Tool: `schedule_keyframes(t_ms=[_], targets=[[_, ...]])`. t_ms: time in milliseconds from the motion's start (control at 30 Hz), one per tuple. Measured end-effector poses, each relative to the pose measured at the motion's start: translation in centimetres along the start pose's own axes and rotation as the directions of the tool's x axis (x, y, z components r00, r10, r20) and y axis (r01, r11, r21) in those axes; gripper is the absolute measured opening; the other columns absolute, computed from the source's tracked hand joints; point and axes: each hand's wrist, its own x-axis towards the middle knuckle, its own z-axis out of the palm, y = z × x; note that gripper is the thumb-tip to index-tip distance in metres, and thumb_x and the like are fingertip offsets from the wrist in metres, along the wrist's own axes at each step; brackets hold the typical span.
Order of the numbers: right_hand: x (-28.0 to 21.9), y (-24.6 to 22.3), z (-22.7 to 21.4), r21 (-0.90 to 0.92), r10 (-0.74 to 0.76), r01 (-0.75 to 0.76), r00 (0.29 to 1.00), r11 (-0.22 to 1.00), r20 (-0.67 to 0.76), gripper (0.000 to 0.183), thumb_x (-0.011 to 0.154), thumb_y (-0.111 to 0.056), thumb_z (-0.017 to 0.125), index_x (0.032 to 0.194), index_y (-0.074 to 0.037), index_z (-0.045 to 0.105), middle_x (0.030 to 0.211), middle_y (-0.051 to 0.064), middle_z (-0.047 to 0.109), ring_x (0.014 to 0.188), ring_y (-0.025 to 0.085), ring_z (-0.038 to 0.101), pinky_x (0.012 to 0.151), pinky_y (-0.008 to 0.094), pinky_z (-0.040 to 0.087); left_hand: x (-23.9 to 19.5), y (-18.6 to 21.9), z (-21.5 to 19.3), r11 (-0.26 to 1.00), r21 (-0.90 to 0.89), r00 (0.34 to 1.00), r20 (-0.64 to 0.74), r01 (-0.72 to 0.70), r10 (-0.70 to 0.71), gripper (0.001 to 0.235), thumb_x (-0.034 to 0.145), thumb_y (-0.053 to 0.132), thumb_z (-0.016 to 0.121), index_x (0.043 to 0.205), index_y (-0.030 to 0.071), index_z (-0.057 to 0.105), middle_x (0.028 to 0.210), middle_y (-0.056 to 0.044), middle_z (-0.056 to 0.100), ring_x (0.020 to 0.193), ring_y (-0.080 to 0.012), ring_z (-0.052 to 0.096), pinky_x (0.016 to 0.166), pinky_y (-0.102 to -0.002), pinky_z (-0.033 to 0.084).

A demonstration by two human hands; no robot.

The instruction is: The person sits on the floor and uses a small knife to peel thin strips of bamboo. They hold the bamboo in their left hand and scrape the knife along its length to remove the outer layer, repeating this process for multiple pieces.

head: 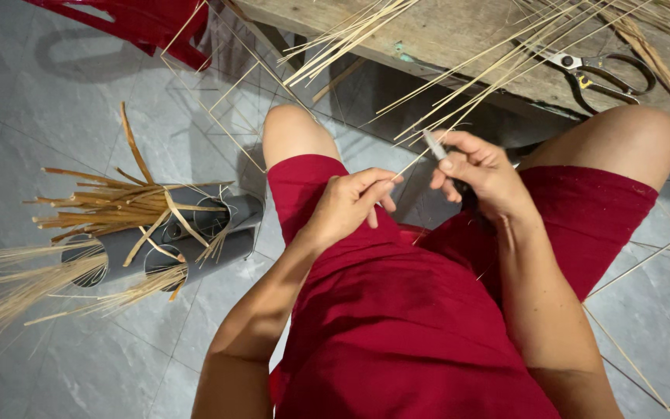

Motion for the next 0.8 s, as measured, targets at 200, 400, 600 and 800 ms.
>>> schedule_keyframes(t_ms=[200,400,600,800], targets=[[-0.1,-0.1,-0.6,-0.006,-0.030,0.030,0.999,1.000,-0.018,0.034,0.099,-0.013,0.069,0.131,-0.003,0.066,0.081,0.010,0.071,0.059,0.010,0.058,0.054,0.024,0.046,0.2,0.0,0.3,0.996,0.069,0.996,-0.077,-0.049,0.055,0.025,0.103,0.019,0.059,0.123,0.010,0.073,0.078,-0.005,0.077,0.051,-0.0074,0.065,0.049,-0.021,0.051],[0.0,-0.6,-1.4,0.025,-0.064,0.066,0.995,0.997,-0.077,0.033,0.098,-0.010,0.068,0.129,0.000,0.066,0.082,0.011,0.071,0.058,0.011,0.056,0.053,0.024,0.044,-1.0,-0.6,-0.8,0.996,0.066,0.993,-0.092,-0.063,0.069,0.023,0.104,0.017,0.060,0.120,0.008,0.074,0.079,-0.005,0.076,0.050,-0.0080,0.062,0.048,-0.022,0.051],[-0.5,-1.4,-2.1,0.047,-0.091,0.097,0.989,0.994,-0.114,0.034,0.098,-0.008,0.068,0.131,0.002,0.066,0.084,0.011,0.070,0.060,0.012,0.057,0.055,0.023,0.045,-2.3,-1.0,-1.9,0.996,0.086,0.997,-0.072,-0.026,0.032,0.023,0.103,0.016,0.060,0.120,0.009,0.074,0.079,-0.004,0.076,0.051,-0.0072,0.062,0.046,-0.021,0.052],[-0.8,-2.0,-2.8,0.050,-0.113,0.122,0.982,0.991,-0.148,0.033,0.100,-0.009,0.068,0.131,0.003,0.065,0.084,0.011,0.070,0.060,0.013,0.056,0.055,0.023,0.044,-4.4,-1.5,-3.9,0.990,0.123,0.991,-0.104,-0.070,0.083,0.022,0.101,0.012,0.062,0.119,0.009,0.075,0.078,-0.004,0.076,0.050,-0.0066,0.061,0.046,-0.022,0.051]])
